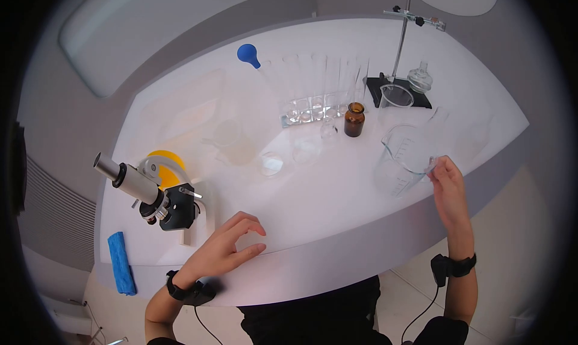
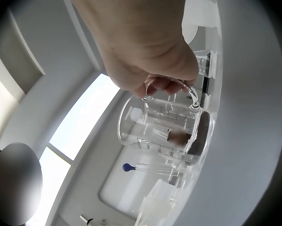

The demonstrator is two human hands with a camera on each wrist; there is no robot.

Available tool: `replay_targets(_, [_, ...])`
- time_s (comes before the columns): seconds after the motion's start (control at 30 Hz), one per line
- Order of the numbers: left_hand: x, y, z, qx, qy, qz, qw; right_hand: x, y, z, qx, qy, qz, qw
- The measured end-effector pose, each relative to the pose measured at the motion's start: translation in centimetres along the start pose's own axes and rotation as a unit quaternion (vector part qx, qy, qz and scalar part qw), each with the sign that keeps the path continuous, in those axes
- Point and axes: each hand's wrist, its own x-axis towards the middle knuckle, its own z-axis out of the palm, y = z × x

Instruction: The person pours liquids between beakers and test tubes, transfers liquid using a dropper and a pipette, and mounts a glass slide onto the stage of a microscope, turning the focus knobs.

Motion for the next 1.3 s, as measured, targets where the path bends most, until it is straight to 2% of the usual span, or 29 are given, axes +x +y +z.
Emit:
replay_targets(0.07, [1.1,0.2,0.1,-0.002,-0.014,-0.01,1.0,0.3,0.2,-1.1,-0.017,0.059,0.005,0.998])
replay_targets(0.13, [2.2,-0.2,0.5,0.022,-0.045,0.022,0.999,0.6,1.2,-3.4,-0.031,0.05,-0.002,0.998])
replay_targets(0.2, [3.1,-0.5,0.9,0.018,-0.048,0.031,0.998,0.5,0.6,-3.8,-0.048,0.032,-0.01,0.998])
replay_targets(0.27, [3.7,-0.8,1.3,0.012,-0.049,0.04,0.998,-0.1,-0.9,-2.6,-0.179,0.129,-0.014,0.975])
replay_targets(0.3, [3.9,-0.9,1.4,0.018,-0.062,0.05,0.997,-0.5,-1.5,-2.3,-0.189,0.115,-0.02,0.975])
replay_targets(0.33, [4.1,-1.1,1.6,0.024,-0.075,0.06,0.995,-0.9,-2.0,-1.9,-0.263,0.187,-0.112,0.94])
replay_targets(0.37, [4.2,-1.2,1.6,0.015,-0.06,0.06,0.996,-0.7,-2.8,-1.3,-0.328,0.254,-0.206,0.886])
replay_targets(0.4, [4.3,-1.4,1.7,0.021,-0.07,0.067,0.995,-0.4,-4.0,-0.1,-0.333,0.241,-0.215,0.886])
replay_targets(0.47, [4.4,-1.7,1.9,0.022,-0.077,0.076,0.994,-1.3,-6.7,3.1,-0.363,0.066,-0.347,0.862])
replay_targets(0.53, [4.5,-2.2,1.9,0.021,-0.08,0.091,0.992,-1.0,-9.1,8.2,-0.449,-0.061,-0.341,0.823])
replay_targets(0.6, [4.4,-2.6,1.9,0.021,-0.082,0.091,0.992,0.4,-9.8,13.2,-0.452,-0.16,-0.331,0.813])
replay_targets(0.67, [4.1,-3.0,2.0,0.019,-0.081,0.09,0.992,2.1,-9.9,18.2,-0.435,-0.235,-0.28,0.823])
replay_targets(0.8, [4.2,-4.2,1.8,-0.009,-0.073,0.112,0.991,6.7,-7.7,21.8,-0.479,-0.278,-0.26,0.791])
replay_targets(0.87, [4.6,-5.0,1.8,-0.035,-0.071,0.115,0.99,9.4,-6.3,20.8,-0.591,-0.222,-0.274,0.726])
replay_targets(0.9, [4.9,-5.4,1.7,-0.045,-0.084,0.118,0.989,10.4,-5.5,20.0,-0.595,-0.228,-0.275,0.72])
replay_targets(0.97, [5.4,-5.8,1.3,-0.063,-0.095,0.126,0.985,11.4,-4.3,18.6,-0.665,-0.235,-0.241,0.666])
replay_targets(1.07, [5.8,-5.8,1.1,-0.072,-0.121,0.119,0.983,12.4,-3.1,18.5,-0.706,-0.263,-0.204,0.626])
replay_targets(1.2, [5.4,-5.8,1.0,-0.072,-0.112,0.121,0.984,12.7,-2.4,18.7,-0.715,-0.281,-0.224,0.6])
replay_targets(1.27, [5.4,-5.8,1.0,-0.07,-0.106,0.124,0.984,12.6,-2.8,18.5,-0.695,-0.251,-0.207,0.641])
replay_targets(1.3, [5.5,-5.8,1.1,-0.066,-0.105,0.125,0.984,12.1,-3.1,18.4,-0.695,-0.252,-0.206,0.642])
